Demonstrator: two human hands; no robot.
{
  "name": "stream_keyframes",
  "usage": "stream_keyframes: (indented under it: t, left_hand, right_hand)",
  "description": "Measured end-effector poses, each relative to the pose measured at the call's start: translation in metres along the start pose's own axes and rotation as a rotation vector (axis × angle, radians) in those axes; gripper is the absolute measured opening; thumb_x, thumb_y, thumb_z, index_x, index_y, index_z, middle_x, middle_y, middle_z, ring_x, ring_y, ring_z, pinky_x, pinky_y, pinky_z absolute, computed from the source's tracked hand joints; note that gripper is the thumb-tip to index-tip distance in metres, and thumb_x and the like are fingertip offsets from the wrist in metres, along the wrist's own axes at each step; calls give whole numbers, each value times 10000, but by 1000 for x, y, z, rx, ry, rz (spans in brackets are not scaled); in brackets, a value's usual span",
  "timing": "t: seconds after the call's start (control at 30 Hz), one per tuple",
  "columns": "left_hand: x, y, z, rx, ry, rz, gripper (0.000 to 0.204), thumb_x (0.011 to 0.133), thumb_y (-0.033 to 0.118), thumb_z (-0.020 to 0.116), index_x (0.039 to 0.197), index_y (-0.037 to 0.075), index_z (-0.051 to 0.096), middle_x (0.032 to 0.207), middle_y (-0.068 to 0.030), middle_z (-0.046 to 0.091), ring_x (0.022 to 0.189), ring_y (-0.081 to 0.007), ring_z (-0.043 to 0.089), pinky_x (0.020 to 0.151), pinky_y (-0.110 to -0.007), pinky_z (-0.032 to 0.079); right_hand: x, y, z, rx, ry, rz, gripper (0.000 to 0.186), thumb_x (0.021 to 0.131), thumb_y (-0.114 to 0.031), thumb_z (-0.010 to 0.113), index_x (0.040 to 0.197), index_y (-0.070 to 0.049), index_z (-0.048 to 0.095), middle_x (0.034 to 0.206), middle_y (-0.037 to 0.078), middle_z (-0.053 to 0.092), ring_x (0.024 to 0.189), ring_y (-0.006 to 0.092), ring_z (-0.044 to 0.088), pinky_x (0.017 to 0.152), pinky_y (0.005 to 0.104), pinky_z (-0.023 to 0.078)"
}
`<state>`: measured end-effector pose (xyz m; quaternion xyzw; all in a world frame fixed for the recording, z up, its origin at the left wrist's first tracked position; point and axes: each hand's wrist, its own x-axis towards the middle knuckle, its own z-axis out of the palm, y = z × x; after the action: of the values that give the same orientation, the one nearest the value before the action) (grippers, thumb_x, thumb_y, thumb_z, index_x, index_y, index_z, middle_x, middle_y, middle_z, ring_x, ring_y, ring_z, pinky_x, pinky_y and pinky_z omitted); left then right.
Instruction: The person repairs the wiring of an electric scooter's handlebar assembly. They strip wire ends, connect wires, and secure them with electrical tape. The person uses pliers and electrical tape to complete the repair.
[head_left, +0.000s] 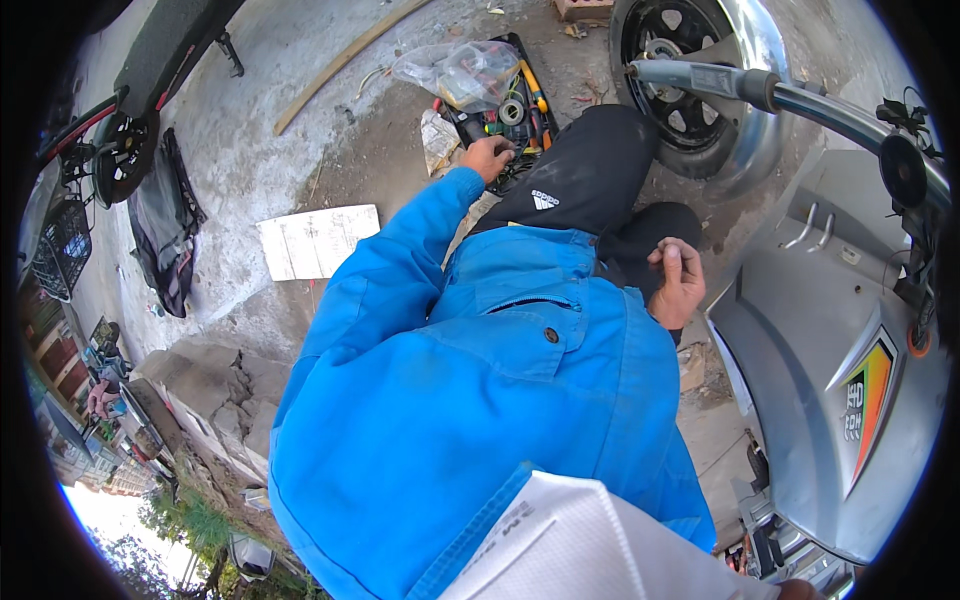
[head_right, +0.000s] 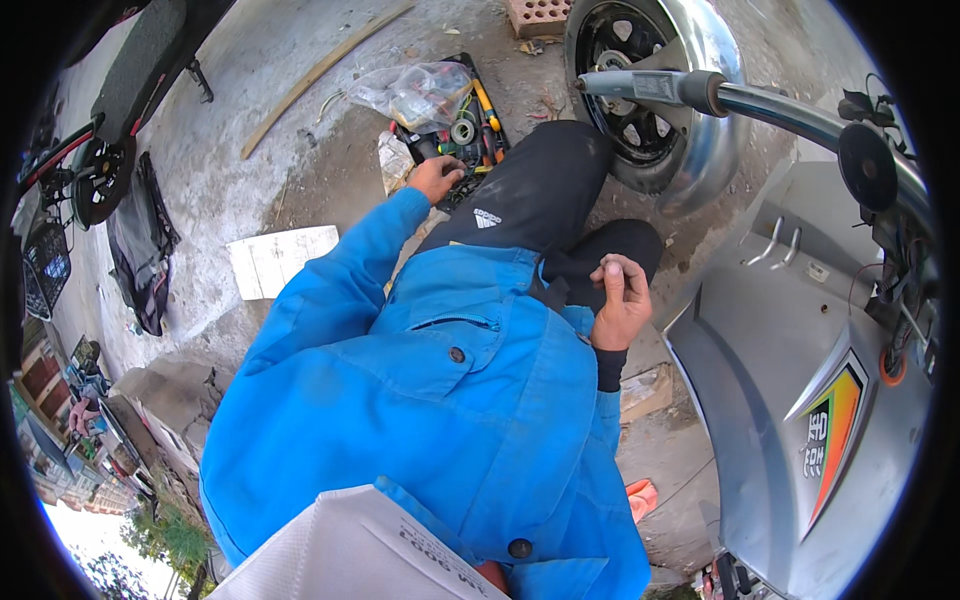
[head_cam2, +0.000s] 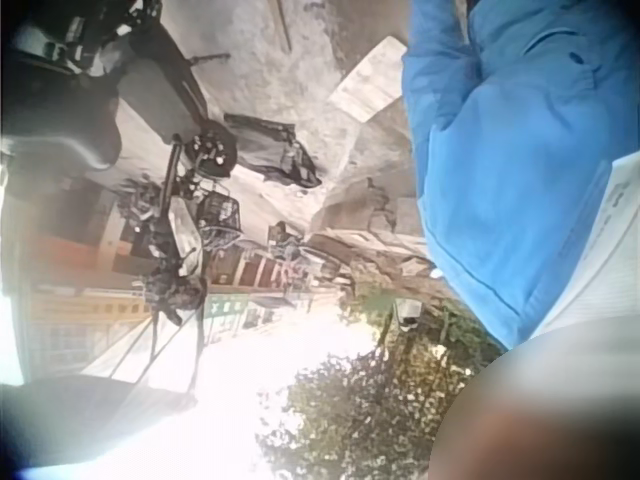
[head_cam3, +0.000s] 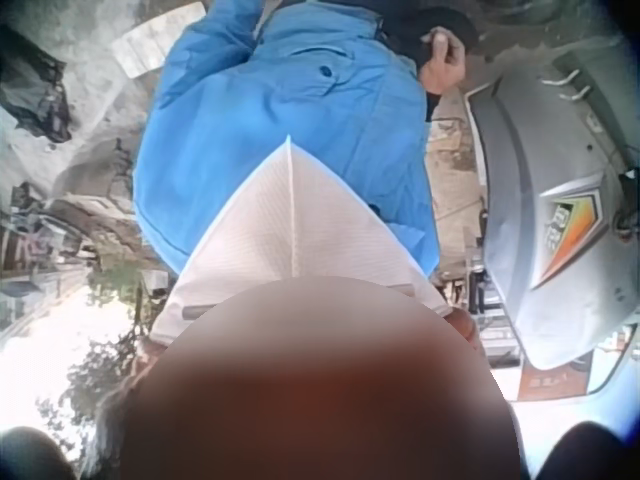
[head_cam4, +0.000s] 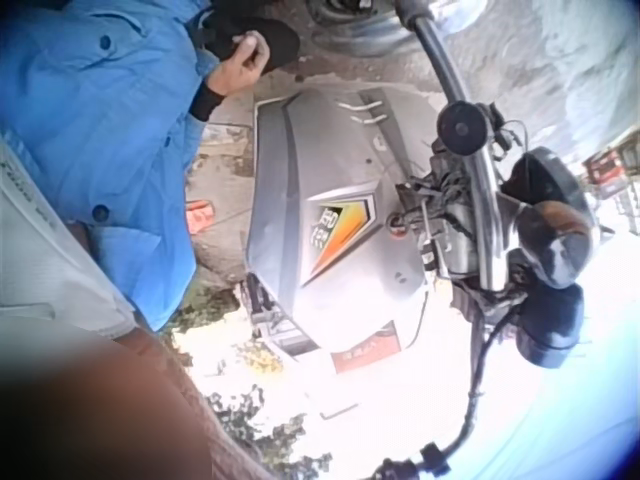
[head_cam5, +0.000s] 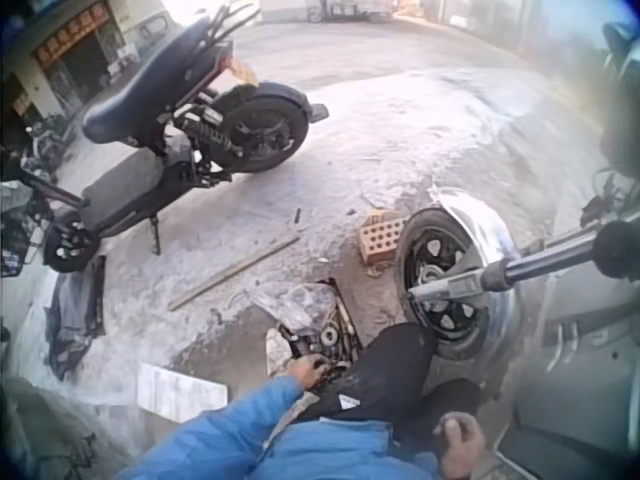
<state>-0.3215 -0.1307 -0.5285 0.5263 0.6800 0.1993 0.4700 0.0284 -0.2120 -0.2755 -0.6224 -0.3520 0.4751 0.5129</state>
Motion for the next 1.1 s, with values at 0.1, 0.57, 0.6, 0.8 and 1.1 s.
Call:
stream_keyframes:
  t: [0.1, 0.57, 0.6, 0.8, 1.1]
  left_hand:
    - [-4, 14, 18, -18, -66, 36, 267, 980, 186, 734, 1211, 68, 797, 1130, -234, 790, 1074, -425, 747, 958, -499, 583]
    - [22, 46, 20, 457, 191, 734, 346, 981, 170, 683, 1309, 63, 665, 1385, -121, 642, 1286, -361, 597, 1082, -496, 493]
    - [33, 45, 23, 515, 139, 854, 360, 996, 189, 667, 1335, 68, 661, 1430, -118, 634, 1298, -361, 597, 1102, -502, 483]
    - [54, 36, 17, 1229, -261, 733, 371, 1072, 323, 548, 1329, 124, 726, 1415, -7, 692, 1405, -273, 453, 1044, -437, 385]
    - [69, 41, 49, 1252, -377, 442, 369, 1102, 193, 504, 1445, 121, 618, 1031, -86, 800, 1258, -288, 586, 964, -455, 440]
  right_hand:
    - [-2, -3, 0, 1, 11, -3, 142, 1068, -118, 720, 1143, -3, 754, 1025, 78, 741, 863, 146, 670, 787, 287, 555]
    - [-5, 1, 6, -16, -42, 26, 188, 1063, -160, 741, 1150, 7, 755, 1023, 79, 742, 856, 142, 675, 772, 279, 539]
    - [-5, 0, 6, -15, -49, 24, 188, 1062, -158, 741, 1152, 7, 755, 1021, 78, 741, 857, 142, 676, 771, 276, 539]
    - [-9, -2, -1, -21, -9, 6, 171, 1058, -143, 741, 1143, 5, 756, 1011, 71, 738, 861, 136, 675, 774, 274, 544]
    - [-13, -1, -8, -42, -2, 12, 177, 1067, -161, 733, 1140, -1, 753, 1009, 59, 735, 867, 123, 671, 775, 268, 537]
